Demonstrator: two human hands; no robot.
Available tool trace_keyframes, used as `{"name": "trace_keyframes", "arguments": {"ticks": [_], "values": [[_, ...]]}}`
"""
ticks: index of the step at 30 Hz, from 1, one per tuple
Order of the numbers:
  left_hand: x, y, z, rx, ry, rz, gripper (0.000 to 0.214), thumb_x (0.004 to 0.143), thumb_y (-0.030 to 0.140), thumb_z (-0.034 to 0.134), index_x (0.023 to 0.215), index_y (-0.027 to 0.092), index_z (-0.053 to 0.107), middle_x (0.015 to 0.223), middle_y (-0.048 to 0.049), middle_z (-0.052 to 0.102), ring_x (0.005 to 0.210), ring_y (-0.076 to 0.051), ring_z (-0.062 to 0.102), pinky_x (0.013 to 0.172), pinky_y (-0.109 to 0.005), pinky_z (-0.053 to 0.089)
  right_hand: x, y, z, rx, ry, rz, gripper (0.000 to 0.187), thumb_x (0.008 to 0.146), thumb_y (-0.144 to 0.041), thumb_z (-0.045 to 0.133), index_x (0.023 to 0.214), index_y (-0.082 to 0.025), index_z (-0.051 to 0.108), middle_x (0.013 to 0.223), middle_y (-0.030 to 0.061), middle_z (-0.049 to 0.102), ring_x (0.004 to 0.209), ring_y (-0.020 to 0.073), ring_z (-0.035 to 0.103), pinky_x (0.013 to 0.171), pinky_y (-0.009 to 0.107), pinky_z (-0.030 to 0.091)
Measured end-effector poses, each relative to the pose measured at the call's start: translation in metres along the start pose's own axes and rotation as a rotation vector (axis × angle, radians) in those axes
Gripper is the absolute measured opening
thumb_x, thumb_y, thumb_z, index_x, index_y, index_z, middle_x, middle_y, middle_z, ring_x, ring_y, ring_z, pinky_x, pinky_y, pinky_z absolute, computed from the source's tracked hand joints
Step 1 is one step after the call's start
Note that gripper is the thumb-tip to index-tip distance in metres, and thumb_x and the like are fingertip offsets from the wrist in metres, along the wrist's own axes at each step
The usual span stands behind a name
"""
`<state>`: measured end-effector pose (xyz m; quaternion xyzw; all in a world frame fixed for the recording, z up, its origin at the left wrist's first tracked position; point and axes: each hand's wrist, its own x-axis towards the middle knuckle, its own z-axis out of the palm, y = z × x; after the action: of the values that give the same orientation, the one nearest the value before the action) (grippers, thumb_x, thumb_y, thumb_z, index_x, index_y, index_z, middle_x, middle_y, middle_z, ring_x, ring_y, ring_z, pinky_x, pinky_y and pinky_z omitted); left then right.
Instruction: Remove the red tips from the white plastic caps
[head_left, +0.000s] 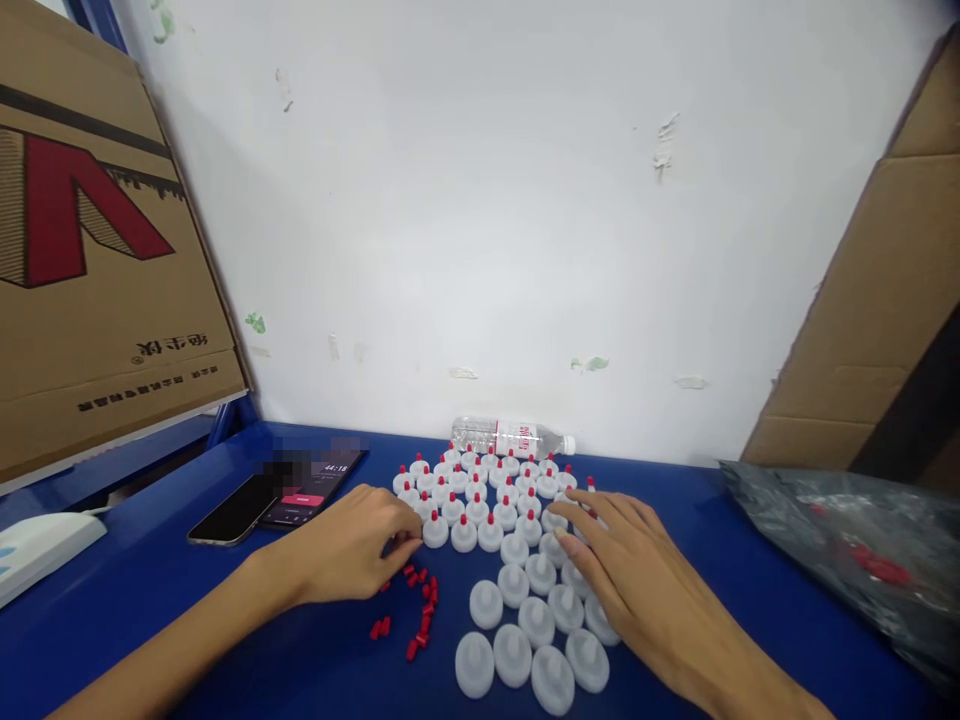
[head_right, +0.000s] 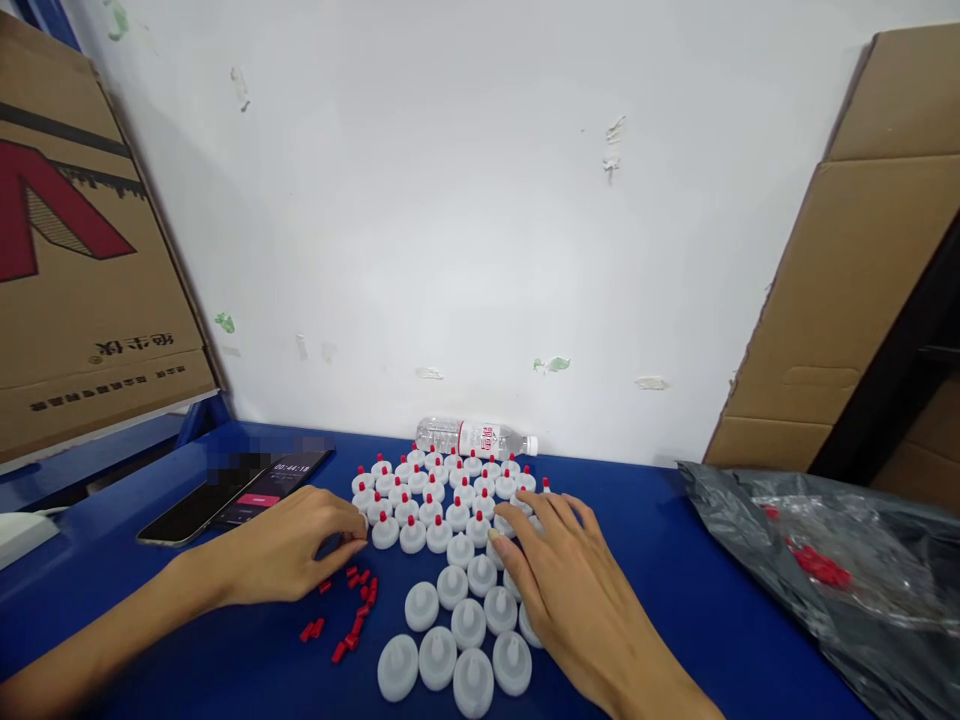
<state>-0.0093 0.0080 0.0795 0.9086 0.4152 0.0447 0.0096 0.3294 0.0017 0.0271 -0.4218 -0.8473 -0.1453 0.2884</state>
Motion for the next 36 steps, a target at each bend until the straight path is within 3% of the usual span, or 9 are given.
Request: {"name": "trace_keyframes", "arguments": {"ticks": [4,8,16,22,25,28,33,36], "values": [[-0.003,0.001,-0.006,-0.062,-0.036,-0.016,0.018,0.090,0.013,0.058,0.078,0.023,0.067,0.078,0.0014,0.075,0.067,-0.017,0.066,0.063,-0.028,0.037,0.006,-0.004,-0.010,0.055,-0.014,-0.025,0.033,0.112,-0.035,0.041,0.130,-0.026,0.067,0.122,0.0069,0.072,0.118,0.0270,0.064,0.106,0.054,0.046],[-0.005,0.002,-0.009,-0.140,-0.094,-0.066,0.016,0.085,0.012,0.062,0.086,0.024,0.072,0.083,0.0034,0.077,0.070,-0.017,0.068,0.062,-0.025,0.039,0.007,-0.008,-0.013,0.096,-0.074,-0.049,0.025,0.110,-0.030,0.046,0.111,-0.027,0.071,0.105,0.0026,0.075,0.115,0.0271,0.064,0.111,0.058,0.040],[-0.004,0.001,-0.004,-0.154,-0.087,-0.083,0.015,0.083,0.010,0.060,0.081,0.022,0.068,0.075,0.0034,0.073,0.063,-0.016,0.064,0.056,-0.025,0.038,0.004,-0.014,-0.010,0.159,-0.128,-0.055,0.025,0.108,-0.027,0.049,0.094,-0.028,0.069,0.092,-0.0006,0.075,0.106,0.0238,0.068,0.115,0.056,0.037],[0.000,0.002,0.002,-0.098,0.043,-0.070,0.011,0.091,0.017,0.055,0.086,0.022,0.064,0.078,0.0010,0.068,0.067,-0.017,0.062,0.062,-0.028,0.037,0.007,-0.016,-0.012,0.190,-0.089,-0.024,0.023,0.110,-0.024,0.045,0.102,-0.027,0.067,0.098,-0.0015,0.075,0.100,0.0210,0.069,0.112,0.054,0.035],[0.001,0.007,0.007,-0.077,0.167,-0.045,0.014,0.096,0.019,0.050,0.097,0.021,0.063,0.084,-0.0007,0.068,0.067,-0.017,0.060,0.064,-0.029,0.037,0.008,-0.017,-0.015,0.219,0.027,-0.017,0.014,0.110,-0.025,0.050,0.114,-0.028,0.064,0.106,-0.0017,0.076,0.097,0.0184,0.071,0.113,0.050,0.033],[0.001,0.013,0.015,-0.077,0.323,0.052,0.015,0.099,0.017,0.048,0.099,0.021,0.063,0.087,-0.0015,0.067,0.068,-0.016,0.060,0.064,-0.029,0.038,0.008,-0.021,-0.016,0.239,0.153,-0.035,0.007,0.106,-0.026,0.059,0.112,-0.026,0.062,0.103,-0.0007,0.075,0.091,0.0177,0.071,0.114,0.048,0.032],[0.001,0.022,0.025,-0.152,0.439,0.124,0.019,0.101,0.014,0.048,0.102,0.021,0.066,0.092,-0.0033,0.068,0.068,-0.014,0.062,0.063,-0.025,0.044,0.009,-0.034,-0.012,0.250,0.253,-0.051,0.005,0.104,-0.020,0.060,0.106,-0.025,0.060,0.094,-0.0026,0.073,0.079,0.0159,0.070,0.109,0.045,0.037],[0.002,0.024,0.029,-0.213,0.495,0.123,0.021,0.101,0.011,0.048,0.107,0.021,0.066,0.095,-0.0038,0.069,0.071,-0.013,0.064,0.063,-0.023,0.047,0.011,-0.040,-0.011,0.205,0.247,-0.059,0.015,0.106,-0.015,0.051,0.112,-0.024,0.061,0.101,0.0005,0.074,0.088,0.0187,0.071,0.100,0.042,0.046]]}}
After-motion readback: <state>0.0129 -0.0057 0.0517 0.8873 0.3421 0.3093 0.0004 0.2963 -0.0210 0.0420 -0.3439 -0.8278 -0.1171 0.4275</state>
